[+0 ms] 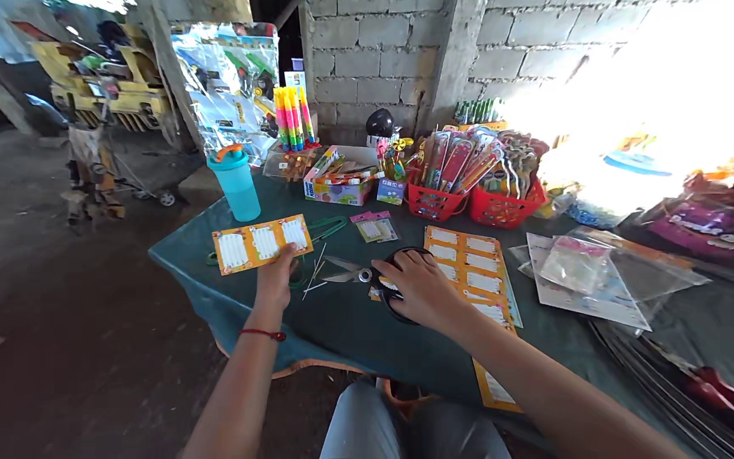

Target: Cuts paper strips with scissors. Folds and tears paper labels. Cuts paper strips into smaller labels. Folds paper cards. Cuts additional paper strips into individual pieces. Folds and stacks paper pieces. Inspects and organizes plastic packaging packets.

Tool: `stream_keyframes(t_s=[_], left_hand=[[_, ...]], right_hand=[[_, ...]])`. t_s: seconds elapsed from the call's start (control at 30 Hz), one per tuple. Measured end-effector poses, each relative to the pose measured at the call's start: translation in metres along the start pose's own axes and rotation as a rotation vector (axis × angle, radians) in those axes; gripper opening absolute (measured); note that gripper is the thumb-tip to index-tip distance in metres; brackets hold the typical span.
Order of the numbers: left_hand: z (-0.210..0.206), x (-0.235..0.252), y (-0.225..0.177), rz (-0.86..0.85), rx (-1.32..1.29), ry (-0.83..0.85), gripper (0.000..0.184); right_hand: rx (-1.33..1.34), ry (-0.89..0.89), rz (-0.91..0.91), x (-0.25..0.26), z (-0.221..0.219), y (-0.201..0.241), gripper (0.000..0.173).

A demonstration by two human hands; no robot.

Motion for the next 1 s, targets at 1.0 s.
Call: stream_keyframes(t_s=[1.0], left_hand=[[-0.085, -0.103, -0.019, -0.285, -0.002, 0.492, 0.012]], right_hand=[[1.372, -0.425, 0.220, -0.065, -0.012, -0.038, 0.049]])
Point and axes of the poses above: each hand's wrist, its own x-axis towards the middle knuckle, its own z-axis out of the back of the hand, y = z × x, the point moved 6 cm from there along x, towards the middle knuckle, and after that the axes turned 13 degrees about y, right-handed, at the moved point
